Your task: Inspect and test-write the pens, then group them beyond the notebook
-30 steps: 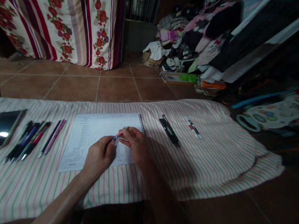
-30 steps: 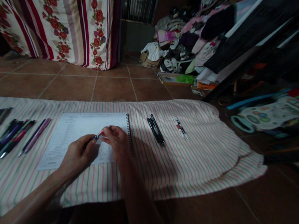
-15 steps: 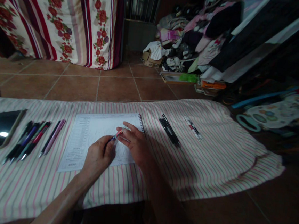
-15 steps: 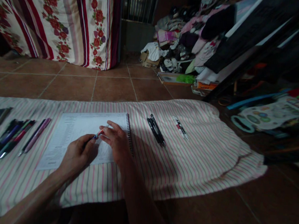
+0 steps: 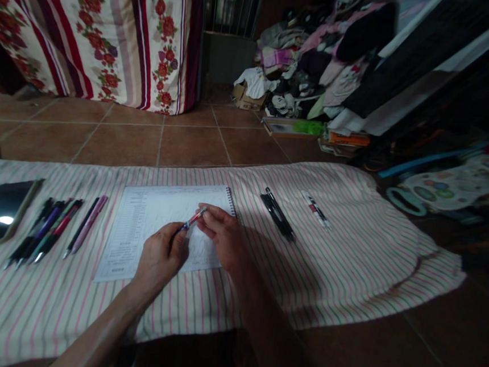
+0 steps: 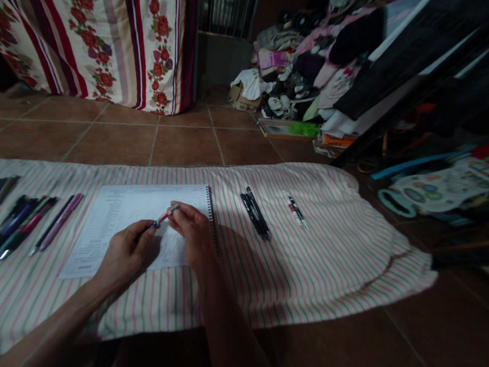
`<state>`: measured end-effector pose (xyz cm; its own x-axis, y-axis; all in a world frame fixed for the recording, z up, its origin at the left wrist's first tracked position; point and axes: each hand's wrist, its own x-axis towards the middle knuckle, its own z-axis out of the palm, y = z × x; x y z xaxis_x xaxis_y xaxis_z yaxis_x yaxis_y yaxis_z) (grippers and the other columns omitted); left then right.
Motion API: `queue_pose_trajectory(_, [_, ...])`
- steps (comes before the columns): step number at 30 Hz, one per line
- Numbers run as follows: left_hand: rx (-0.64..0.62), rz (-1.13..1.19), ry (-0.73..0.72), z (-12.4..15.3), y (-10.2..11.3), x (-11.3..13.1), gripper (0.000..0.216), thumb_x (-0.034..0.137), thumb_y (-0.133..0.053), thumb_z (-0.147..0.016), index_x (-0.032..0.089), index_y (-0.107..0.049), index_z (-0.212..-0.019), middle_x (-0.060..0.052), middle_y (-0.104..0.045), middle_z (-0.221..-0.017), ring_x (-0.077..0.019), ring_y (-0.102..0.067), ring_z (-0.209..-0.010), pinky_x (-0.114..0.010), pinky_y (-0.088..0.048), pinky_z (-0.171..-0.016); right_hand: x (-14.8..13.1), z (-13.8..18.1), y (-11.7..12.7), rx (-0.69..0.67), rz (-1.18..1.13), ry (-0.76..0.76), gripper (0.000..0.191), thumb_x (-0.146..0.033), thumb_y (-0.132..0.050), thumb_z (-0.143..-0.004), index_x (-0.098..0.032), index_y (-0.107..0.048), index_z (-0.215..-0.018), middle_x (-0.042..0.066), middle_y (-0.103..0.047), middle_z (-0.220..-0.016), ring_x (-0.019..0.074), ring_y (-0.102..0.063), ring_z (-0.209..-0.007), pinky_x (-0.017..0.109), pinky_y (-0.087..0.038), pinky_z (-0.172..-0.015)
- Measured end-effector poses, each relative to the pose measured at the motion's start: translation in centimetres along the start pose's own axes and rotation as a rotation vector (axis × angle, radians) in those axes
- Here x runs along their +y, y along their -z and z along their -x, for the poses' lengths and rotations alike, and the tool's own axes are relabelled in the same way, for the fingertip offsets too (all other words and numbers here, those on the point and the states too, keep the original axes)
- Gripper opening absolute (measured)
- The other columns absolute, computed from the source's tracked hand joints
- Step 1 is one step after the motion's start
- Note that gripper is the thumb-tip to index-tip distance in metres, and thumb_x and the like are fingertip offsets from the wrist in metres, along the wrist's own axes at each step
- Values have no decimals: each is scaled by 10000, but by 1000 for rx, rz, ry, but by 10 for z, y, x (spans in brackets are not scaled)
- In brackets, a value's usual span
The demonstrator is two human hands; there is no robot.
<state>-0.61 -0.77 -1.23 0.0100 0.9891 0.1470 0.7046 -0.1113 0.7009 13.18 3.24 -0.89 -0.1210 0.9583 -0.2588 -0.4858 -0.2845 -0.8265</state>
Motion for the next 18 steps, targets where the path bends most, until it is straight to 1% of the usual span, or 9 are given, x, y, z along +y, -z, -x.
queue_pose_trajectory(2, [9,-8,-2,0,0,0,299,311,-382,-871,147,-625,-933,-69,-688,-801,-195,-640,-725,-300,-478,-641,0,1,-1,-32,-31,-8,346,-333,-755,-606,-198,-668,-913,13,-684,-838,130,-623,-807,322,-469,-846])
queue_pose_trajectory(3, [10,-10,-5,0,0,0,299,311,-383,-871,148,-626,-935,-69,-688,-804,-195,-640,-728,-300,-479,-645,1,1,-1,-32,-40,-8,327,-336,-757,-609,-194,-662,-888,13,-683,-830,129,-625,-801,323,-472,-841])
queue_pose_trajectory(6, [3,-6,-16,1,-1,-1,305,315,-381,-874,150,-625,-952,-67,-690,-820,-194,-642,-747,-300,-483,-665,1,2,-2,19,-20,-2,269,-355,-772,-590,-168,-632,-724,1,-659,-743,113,-611,-726,306,-485,-793])
queue_pose_trajectory(9, [8,-1,-24,2,-1,-3,306,320,-386,-874,150,-622,-967,-70,-693,-836,-195,-643,-764,-304,-488,-681,1,1,-2,73,18,12,281,-357,-793,-553,-164,-621,-663,-13,-635,-691,99,-585,-676,288,-482,-756])
queue_pose_trajectory(14, [5,-4,-14,1,0,-3,301,323,-388,-867,160,-626,-953,-69,-694,-839,-201,-644,-760,-317,-489,-679,-1,1,-2,66,5,17,259,-333,-786,-547,-180,-665,-718,-7,-656,-741,115,-597,-719,299,-475,-790])
queue_pose_trajectory(16, [9,0,-1,0,0,-2,304,328,-388,-865,159,-627,-947,-69,-694,-827,-202,-643,-749,-315,-487,-664,-1,2,-2,45,-23,5,260,-319,-772,-565,-184,-677,-766,2,-672,-782,120,-610,-743,305,-476,-810])
queue_pose_trajectory(18, [10,3,12,0,1,-2,305,330,-388,-864,158,-625,-949,-67,-692,-817,-202,-643,-743,-311,-484,-655,-1,3,-1,18,-47,-7,299,-314,-757,-589,-190,-674,-848,12,-687,-814,130,-626,-769,319,-477,-829])
